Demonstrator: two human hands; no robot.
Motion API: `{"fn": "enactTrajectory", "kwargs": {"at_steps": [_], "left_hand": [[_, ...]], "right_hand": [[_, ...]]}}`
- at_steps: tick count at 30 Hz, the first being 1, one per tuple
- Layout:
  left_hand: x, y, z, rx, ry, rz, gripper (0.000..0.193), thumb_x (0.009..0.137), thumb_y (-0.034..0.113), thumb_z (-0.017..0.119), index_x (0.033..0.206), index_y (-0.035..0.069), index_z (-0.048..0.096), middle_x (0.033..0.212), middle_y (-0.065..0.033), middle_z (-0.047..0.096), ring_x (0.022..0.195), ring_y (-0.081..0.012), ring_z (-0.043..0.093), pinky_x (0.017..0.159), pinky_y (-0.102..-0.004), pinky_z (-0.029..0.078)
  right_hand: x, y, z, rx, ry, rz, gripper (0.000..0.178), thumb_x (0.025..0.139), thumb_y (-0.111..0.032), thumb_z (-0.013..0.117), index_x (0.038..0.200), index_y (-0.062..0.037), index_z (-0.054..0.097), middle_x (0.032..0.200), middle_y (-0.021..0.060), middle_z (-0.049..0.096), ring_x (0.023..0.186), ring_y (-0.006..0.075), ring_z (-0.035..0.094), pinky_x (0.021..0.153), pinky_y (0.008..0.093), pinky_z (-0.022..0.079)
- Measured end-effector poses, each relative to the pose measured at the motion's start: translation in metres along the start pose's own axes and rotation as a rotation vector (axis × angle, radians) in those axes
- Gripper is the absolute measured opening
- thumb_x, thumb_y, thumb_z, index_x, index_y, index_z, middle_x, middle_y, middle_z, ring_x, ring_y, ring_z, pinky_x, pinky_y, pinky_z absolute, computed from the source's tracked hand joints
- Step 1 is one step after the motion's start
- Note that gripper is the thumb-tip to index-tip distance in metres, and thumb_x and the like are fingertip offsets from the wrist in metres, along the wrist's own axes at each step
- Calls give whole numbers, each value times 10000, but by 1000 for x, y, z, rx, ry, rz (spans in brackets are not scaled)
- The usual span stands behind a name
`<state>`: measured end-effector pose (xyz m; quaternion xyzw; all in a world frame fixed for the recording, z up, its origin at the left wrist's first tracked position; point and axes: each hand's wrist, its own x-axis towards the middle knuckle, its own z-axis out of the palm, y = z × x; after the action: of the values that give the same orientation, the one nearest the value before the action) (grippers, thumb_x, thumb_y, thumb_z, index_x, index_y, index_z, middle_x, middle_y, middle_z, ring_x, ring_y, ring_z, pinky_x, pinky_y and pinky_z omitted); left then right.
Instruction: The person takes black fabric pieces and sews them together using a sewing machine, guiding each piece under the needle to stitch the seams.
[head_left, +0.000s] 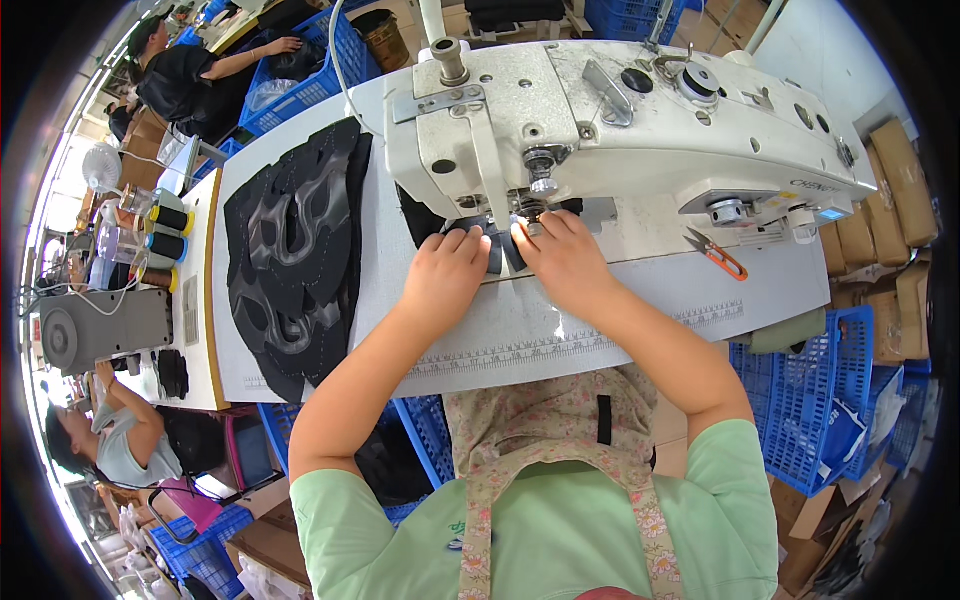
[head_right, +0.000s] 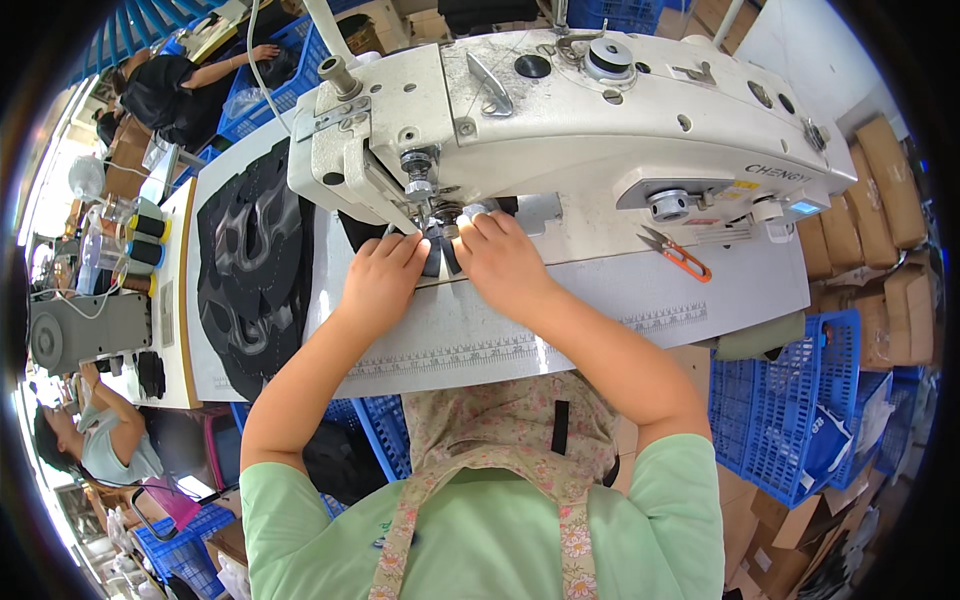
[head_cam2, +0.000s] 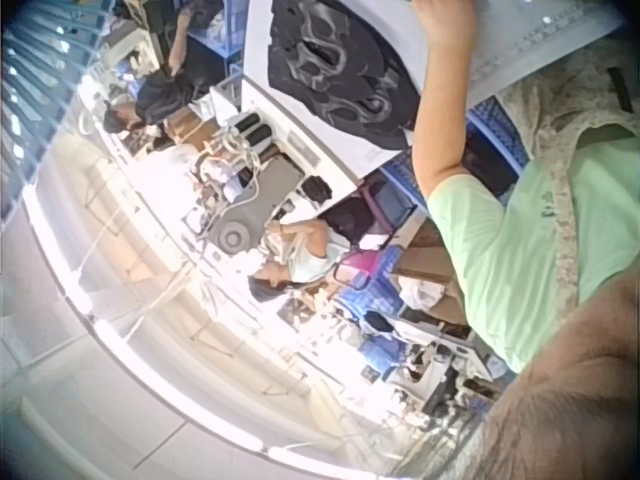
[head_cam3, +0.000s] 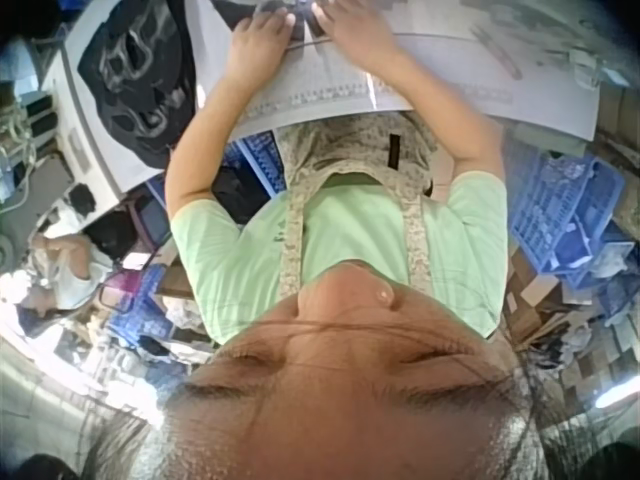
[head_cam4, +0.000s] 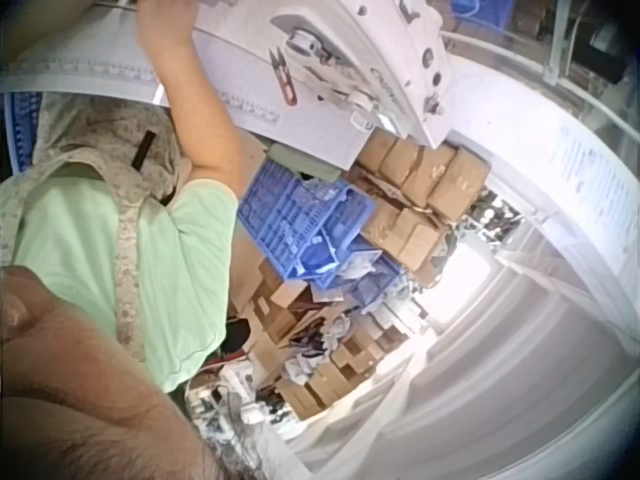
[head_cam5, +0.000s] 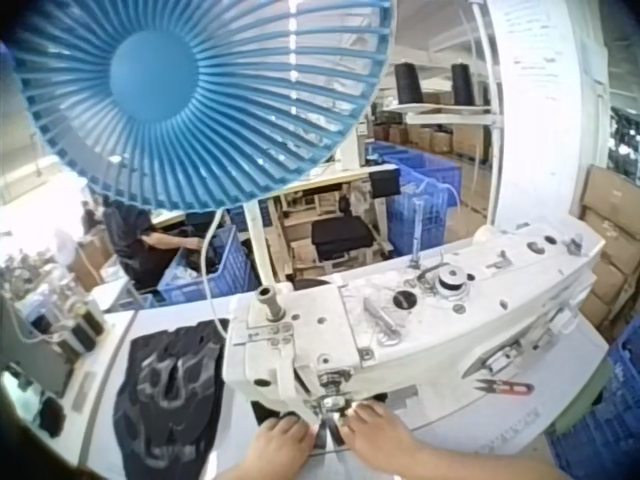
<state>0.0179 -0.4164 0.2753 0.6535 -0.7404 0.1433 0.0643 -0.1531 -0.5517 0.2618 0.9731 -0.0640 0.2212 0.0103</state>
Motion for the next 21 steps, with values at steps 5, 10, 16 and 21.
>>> {"fn": "enactTrajectory", "kwargs": {"at_steps": [5,10,16,21], "left_hand": [[-1,0,1,9,-1,0,362,732,107,597,1083,19,620,1162,-91,634,1024,-218,587,815,-346,463],[0,1,1,0,-2,-4,359,732,107,597,1079,19,622,1161,-93,635,1022,-219,589,811,-347,463],[0,2,2,10,8,-1,360,729,103,598,1079,19,624,1159,-93,637,1015,-218,593,808,-348,462],[2,0,1,25,33,23,315,769,136,591,1048,-1,641,1161,-122,640,969,-200,589,793,-327,463]], "right_hand": [[1,0,1,-18,72,-16,257,739,-100,584,979,-12,612,967,92,609,1011,248,546,953,376,411],[1,0,2,-52,127,-28,137,725,-119,595,841,-50,621,929,72,586,1000,227,539,934,355,409],[1,1,3,-34,132,-30,147,722,-117,594,847,-45,623,940,74,586,985,227,537,921,350,416],[1,2,4,-41,134,-35,145,724,-121,595,846,-48,621,959,75,588,990,225,532,925,352,418]]}}
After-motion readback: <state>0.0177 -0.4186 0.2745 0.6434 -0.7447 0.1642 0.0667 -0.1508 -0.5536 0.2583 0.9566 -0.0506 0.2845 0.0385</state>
